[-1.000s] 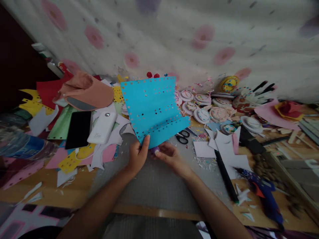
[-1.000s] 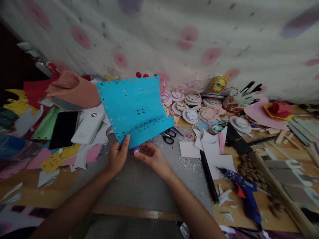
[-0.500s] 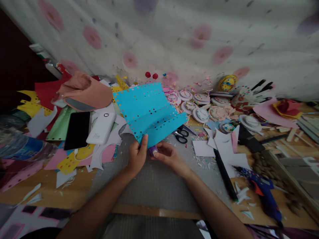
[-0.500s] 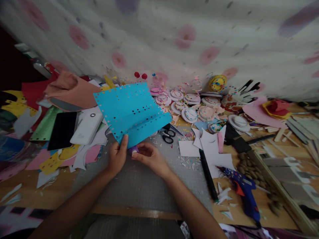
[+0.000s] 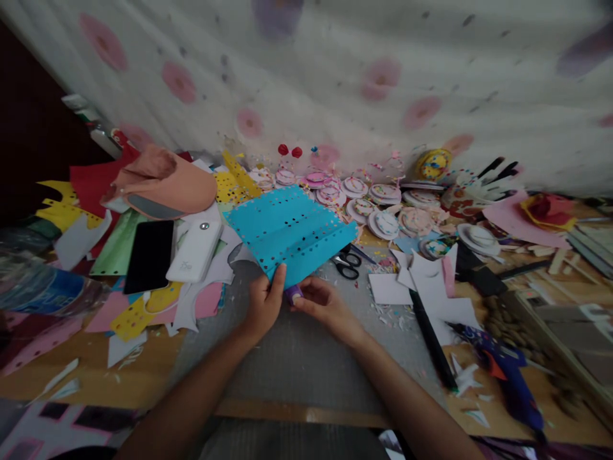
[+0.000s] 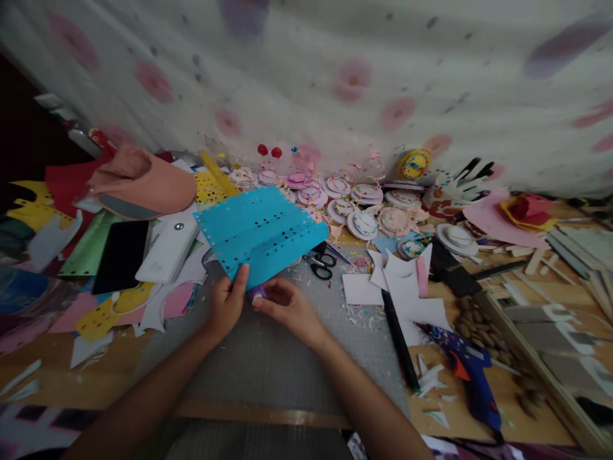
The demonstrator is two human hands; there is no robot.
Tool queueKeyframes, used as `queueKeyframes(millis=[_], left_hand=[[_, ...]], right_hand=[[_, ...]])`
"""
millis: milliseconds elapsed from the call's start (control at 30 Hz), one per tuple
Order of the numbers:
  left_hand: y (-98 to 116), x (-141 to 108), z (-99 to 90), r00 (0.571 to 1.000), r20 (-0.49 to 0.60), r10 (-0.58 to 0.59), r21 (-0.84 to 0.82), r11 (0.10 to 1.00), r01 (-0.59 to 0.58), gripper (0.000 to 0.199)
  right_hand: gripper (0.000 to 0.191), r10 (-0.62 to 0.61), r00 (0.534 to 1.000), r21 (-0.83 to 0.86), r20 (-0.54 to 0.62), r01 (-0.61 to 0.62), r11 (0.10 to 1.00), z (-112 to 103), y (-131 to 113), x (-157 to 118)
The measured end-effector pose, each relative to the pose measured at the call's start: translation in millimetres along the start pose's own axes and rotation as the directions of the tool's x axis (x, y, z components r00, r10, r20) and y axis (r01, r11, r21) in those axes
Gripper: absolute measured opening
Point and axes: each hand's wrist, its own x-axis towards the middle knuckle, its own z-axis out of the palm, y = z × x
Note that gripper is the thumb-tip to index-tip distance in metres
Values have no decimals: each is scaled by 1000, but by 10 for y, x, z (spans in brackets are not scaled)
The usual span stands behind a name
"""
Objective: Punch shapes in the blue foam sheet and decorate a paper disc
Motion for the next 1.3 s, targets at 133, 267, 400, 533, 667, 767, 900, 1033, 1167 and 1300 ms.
queueKeyframes(millis=[133,267,400,533,667,767,900,1033,1167,1300], left_hand=[[0,34,-26,996,88,-21,-19,1000,23,51],[-1,65,-63,988,154,-6,-10,1000,7,49],[-23,78,-98,983,184,23,25,999,-28,49],[-34,82,-120,975,218,38,49,998,-50,48],[-12,92,-128,967,252,41,47,997,-54,49],[4,100,-134,957,287,47,34,998,-59,49],[10,102,-155,932,358,60,13,998,-69,47],[-3,106,-183,907,416,62,-9,998,-64,47],[-17,111,-203,888,456,57,-33,998,-48,48],[-20,118,-225,870,490,57,-56,998,-34,48]], right_hand=[[25,18,999,36,-26,-17,999,-28,-16,-12],[24,63,996,133,-67,-53,990,-70,-40,-19],[27,130,989,177,-74,-115,977,-84,-93,-28],[30,226,973,197,-46,-213,957,-92,-136,-37],[31,200,979,218,-33,-189,958,-106,-141,-39],[29,184,983,213,-22,-175,961,-99,-150,-42],[25,120,992,140,-30,-115,983,-69,-180,-52],[27,133,991,151,-12,-130,980,-55,-157,-56],[30,173,985,192,-15,-167,967,-53,-100,-58],[30,147,989,144,-31,-141,979,-45,-87,-63]])
